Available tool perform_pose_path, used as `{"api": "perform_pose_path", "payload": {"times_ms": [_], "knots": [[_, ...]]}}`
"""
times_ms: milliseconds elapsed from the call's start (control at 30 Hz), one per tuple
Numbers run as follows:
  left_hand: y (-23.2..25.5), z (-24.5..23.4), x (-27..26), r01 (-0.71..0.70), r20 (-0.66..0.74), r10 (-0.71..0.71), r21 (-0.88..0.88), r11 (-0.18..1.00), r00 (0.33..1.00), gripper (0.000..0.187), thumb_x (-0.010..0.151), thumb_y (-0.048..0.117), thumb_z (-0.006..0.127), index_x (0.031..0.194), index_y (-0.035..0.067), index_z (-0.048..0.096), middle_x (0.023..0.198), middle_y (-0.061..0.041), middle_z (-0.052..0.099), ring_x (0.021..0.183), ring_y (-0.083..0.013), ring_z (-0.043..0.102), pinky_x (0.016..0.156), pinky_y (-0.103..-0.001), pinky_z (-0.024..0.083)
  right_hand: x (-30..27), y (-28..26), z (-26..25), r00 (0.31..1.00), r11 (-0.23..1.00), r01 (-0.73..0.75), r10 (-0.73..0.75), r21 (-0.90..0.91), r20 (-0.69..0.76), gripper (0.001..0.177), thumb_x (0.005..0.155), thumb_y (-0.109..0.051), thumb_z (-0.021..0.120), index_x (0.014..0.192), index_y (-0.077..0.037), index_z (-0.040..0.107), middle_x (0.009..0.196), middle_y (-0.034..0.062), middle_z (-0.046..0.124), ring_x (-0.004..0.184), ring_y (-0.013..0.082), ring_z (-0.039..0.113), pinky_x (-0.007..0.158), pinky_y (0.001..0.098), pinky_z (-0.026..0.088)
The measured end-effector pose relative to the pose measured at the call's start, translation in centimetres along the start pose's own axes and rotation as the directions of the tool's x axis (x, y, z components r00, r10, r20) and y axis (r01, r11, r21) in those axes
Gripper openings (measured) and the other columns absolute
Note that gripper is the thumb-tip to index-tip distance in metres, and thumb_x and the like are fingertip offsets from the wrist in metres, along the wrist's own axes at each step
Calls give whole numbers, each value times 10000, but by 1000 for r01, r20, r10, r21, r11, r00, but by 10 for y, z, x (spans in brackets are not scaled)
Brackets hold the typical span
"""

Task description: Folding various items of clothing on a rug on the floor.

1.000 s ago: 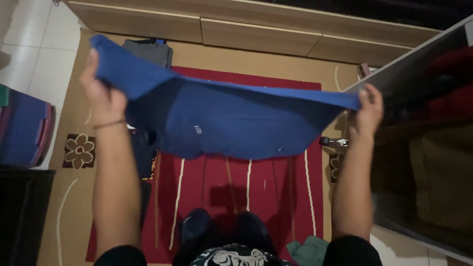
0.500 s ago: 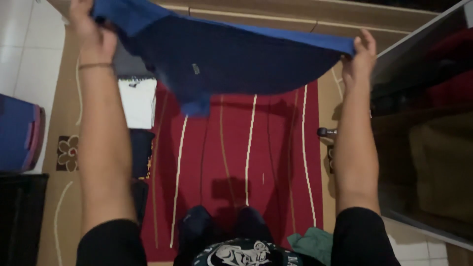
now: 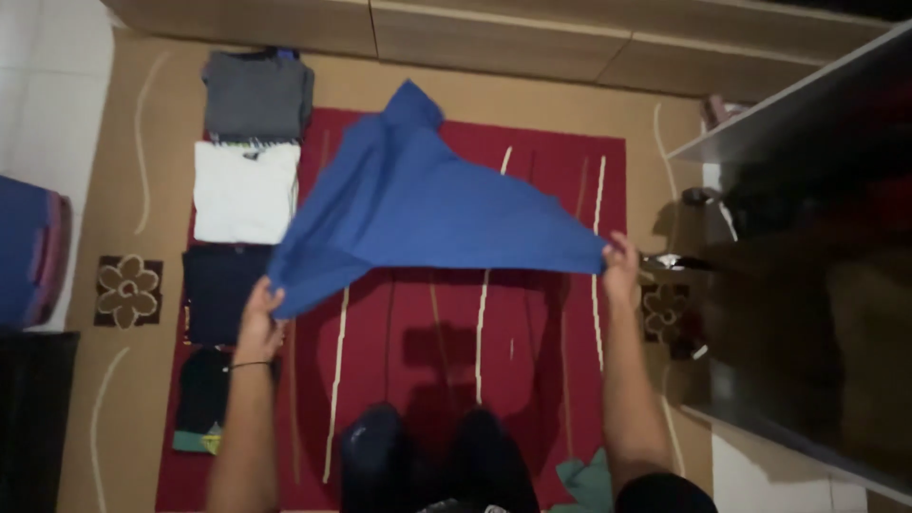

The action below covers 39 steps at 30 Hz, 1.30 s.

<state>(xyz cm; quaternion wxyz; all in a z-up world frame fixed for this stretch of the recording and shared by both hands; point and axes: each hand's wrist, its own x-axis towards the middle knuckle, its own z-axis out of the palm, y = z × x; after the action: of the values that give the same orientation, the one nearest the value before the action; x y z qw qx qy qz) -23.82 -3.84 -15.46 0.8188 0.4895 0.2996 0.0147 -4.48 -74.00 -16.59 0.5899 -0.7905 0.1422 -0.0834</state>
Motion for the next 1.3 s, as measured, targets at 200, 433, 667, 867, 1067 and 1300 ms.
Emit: {"api": "perform_pose_path", "payload": {"times_ms": [200, 433, 667, 867, 1067, 1300], "knots": [[-163, -86, 16, 410, -389, -241, 446, 795, 889, 263, 988, 185, 694, 1219, 64, 663, 867, -16, 650, 598, -125, 543, 469, -286, 412, -65, 232, 14, 952, 953, -303, 303, -18, 37, 405, 908, -2, 641, 1302, -76, 588, 1166, 89, 667, 1020, 219, 653, 909, 352, 539], [-160, -82, -21, 395, -326, -232, 642, 658, 916, 261, 996, 231, 712, 1128, 6, 705, 810, -104, 650, 566, -226, 558, 513, -376, 457, -157, 295, -16, 964, 928, -265, 248, -263, -98, 395, 895, -87, 733, 1262, -23, 603, 1132, 144, 686, 983, 219, 644, 891, 364, 536], [-118, -84, 1, 334, -216, -260, 490, 805, 941, 364, 927, 192, 765, 1215, -6, 664, 1062, -50, 730, 918, -140, 675, 802, -301, 543, -125, 279, -44, 861, 771, -471, 507, -428, -36, 176, 906, -143, 724, 1011, -4, 751, 820, 115, 723, 747, 230, 673, 680, 387, 533], [-141, -69, -21, 314, -276, -166, 682, 661, 947, 394, 889, 193, 773, 1142, -45, 587, 931, -216, 727, 763, -326, 701, 664, -485, 597, -167, 314, -46, 972, 689, 16, 160, -725, 173, 261, 850, -277, 711, 749, -37, 705, 626, 145, 673, 557, 294, 654, 505, 461, 516], [-184, -80, -21, 523, -545, -85, 830, -192, 834, 789, 672, 524, 908, 1218, 54, 585, 1177, -191, 691, 1074, -356, 681, 893, -483, 568, -195, 150, 30, 952, 585, 189, 87, -789, 292, 372, 842, -367, 730, 1005, -95, 537, 983, 208, 506, 899, 392, 502, 773, 489, 416], [-233, -62, 8, 288, -282, -101, 956, 50, 954, 874, 736, 403, 833, 1508, 170, 495, 1434, -190, 616, 1344, -381, 596, 1135, -458, 491, -203, 292, 89, 870, 495, 14, 422, -869, 255, 1023, 780, -428, 805, 1583, -123, 250, 1640, 303, 256, 1520, 487, 277, 1258, 494, 281]]}}
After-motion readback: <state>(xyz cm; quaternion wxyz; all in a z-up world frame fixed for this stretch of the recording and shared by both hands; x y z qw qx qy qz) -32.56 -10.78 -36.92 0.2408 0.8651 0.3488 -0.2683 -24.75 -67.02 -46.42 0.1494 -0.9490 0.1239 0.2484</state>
